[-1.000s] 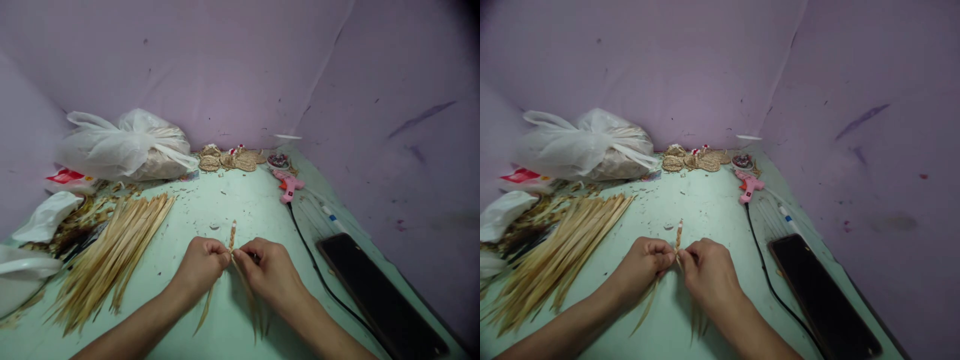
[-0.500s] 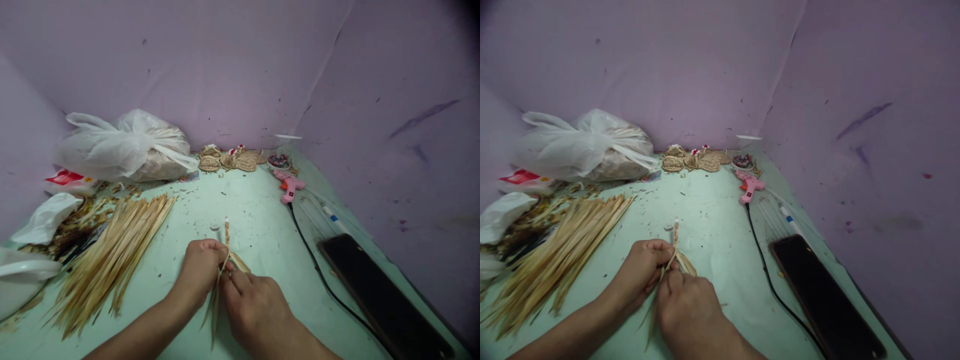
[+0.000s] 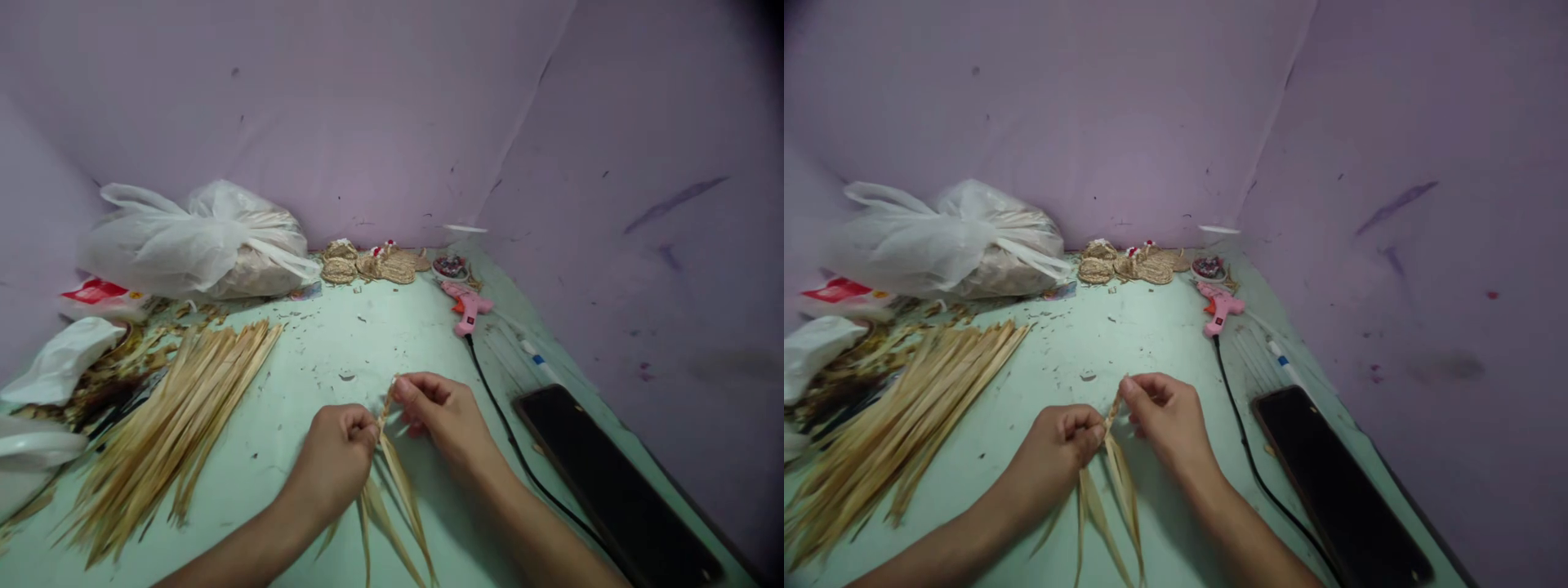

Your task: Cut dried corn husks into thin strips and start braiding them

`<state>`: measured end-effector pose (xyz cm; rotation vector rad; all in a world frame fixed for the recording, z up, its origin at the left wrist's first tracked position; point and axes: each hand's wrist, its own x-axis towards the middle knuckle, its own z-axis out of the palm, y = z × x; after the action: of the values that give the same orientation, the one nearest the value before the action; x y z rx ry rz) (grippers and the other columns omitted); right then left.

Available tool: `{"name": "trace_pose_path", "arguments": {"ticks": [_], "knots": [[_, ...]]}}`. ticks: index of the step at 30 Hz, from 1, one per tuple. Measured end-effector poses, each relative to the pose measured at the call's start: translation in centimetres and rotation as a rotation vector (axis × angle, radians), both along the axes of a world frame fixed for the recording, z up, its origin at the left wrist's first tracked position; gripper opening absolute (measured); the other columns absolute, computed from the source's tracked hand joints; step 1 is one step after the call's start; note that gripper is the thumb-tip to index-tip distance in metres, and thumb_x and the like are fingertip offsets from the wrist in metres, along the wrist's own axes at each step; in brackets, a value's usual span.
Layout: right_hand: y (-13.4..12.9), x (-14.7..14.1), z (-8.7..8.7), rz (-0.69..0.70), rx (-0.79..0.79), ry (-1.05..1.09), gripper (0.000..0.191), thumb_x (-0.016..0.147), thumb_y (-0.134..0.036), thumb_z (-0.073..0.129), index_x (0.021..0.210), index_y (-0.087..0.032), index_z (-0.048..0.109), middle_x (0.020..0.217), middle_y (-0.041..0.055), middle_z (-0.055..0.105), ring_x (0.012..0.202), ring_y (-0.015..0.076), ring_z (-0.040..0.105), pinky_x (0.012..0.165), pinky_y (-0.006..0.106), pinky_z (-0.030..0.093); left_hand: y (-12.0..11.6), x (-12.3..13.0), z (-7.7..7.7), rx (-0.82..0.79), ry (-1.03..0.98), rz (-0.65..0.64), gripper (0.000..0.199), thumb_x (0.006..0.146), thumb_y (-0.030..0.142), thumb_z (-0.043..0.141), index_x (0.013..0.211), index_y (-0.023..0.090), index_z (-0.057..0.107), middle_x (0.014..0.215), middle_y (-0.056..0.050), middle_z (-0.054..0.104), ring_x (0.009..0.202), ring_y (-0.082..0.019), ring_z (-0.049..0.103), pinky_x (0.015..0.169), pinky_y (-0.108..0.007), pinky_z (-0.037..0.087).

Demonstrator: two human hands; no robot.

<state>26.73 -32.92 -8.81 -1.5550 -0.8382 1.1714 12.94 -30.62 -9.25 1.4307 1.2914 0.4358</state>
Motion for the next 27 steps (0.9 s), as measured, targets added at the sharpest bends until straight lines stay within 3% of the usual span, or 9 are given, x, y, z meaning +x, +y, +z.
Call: {"name": "trace_pose_path", "arguments": {"ticks": [3,8,11,13,15,19,23,27], "knots": [[0.4,0.1,-0.4,0.054,-0.073,0.181,0.034,0.059,-0.044,0.069,0.054,-0.012,0.058,0.047,0.0008,0.054,0.042,0.0083,0.046,0.044,0.022,0.038,-0.4,-0.1,0.1,0.055,0.013,-0.110,0.016,0.068,0.024,0.043,0.054,0.017,0.046,0.050,0.004,0.035,0.051,-0.010,0.031,0.049,-0.024,0.023],[0.0,-0.7,-1.0,0.095,-0.187,0.494,0.030,0.054,-0.038,0.072,0.051,-0.013,0.054,0.037,-0.0036,0.046,0.032,0.0055,0.038,0.036,0.020,0.030,-0.7,-0.8,0.5,0.134,-0.176,-0.444,0.024,0.074,0.024,0.040,0.052,0.019,0.032,0.052,0.005,0.024,0.050,-0.009,0.024,0.047,-0.024,0.020],[0.0,-0.9,-0.9,0.123,-0.214,0.564,0.031,0.055,-0.037,0.071,0.048,-0.013,0.054,0.035,-0.0049,0.042,0.031,0.0048,0.034,0.034,0.020,0.026,-1.0,-1.1,0.5,0.242,-0.211,-0.518,0.026,0.078,0.025,0.038,0.053,0.019,0.032,0.053,0.005,0.024,0.049,-0.009,0.026,0.048,-0.024,0.022],[0.0,-0.9,-0.6,0.095,-0.185,0.554,0.031,0.057,-0.037,0.072,0.051,-0.013,0.054,0.037,-0.0049,0.043,0.033,0.0048,0.036,0.036,0.019,0.029,-1.0,-1.2,0.5,0.286,-0.164,-0.466,0.026,0.078,0.025,0.039,0.053,0.018,0.038,0.052,0.004,0.029,0.049,-0.009,0.031,0.049,-0.023,0.025],[0.0,-0.8,-0.1,0.090,-0.165,0.562,0.032,0.062,-0.041,0.070,0.058,-0.012,0.057,0.047,-0.0025,0.050,0.041,0.0063,0.044,0.044,0.020,0.037,-0.7,-1.2,0.4,0.268,-0.103,-0.314,0.023,0.077,0.026,0.042,0.056,0.017,0.045,0.052,0.003,0.038,0.051,-0.010,0.036,0.050,-0.022,0.028],[-0.6,-1.0,0.7,0.272,-0.188,0.571,0.036,0.067,-0.047,0.066,0.072,-0.011,0.062,0.061,0.0016,0.055,0.055,0.0105,0.052,0.057,0.025,0.042,0.4,-1.3,0.6,0.155,-0.073,-0.096,0.021,0.072,0.029,0.046,0.059,0.015,0.053,0.055,-0.002,0.055,0.056,-0.014,0.049,0.055,-0.024,0.037],[-1.2,-1.5,0.4,0.383,-0.138,0.414,0.023,0.065,-0.034,0.069,0.071,-0.013,0.060,0.060,-0.0020,0.051,0.049,0.0065,0.045,0.052,0.021,0.035,0.8,-1.4,0.6,0.101,-0.089,-0.081,0.019,0.070,0.028,0.047,0.058,0.015,0.055,0.053,-0.002,0.056,0.054,-0.014,0.050,0.054,-0.025,0.037],[-1.0,-1.4,-0.1,0.422,-0.150,0.209,0.020,0.070,-0.026,0.059,0.056,-0.015,0.051,0.048,-0.0073,0.035,0.040,0.0045,0.026,0.042,0.021,0.020,0.9,-1.4,0.5,0.095,-0.071,-0.133,0.018,0.067,0.025,0.049,0.053,0.014,0.055,0.048,0.002,0.047,0.049,-0.010,0.039,0.049,-0.022,0.029]]}}
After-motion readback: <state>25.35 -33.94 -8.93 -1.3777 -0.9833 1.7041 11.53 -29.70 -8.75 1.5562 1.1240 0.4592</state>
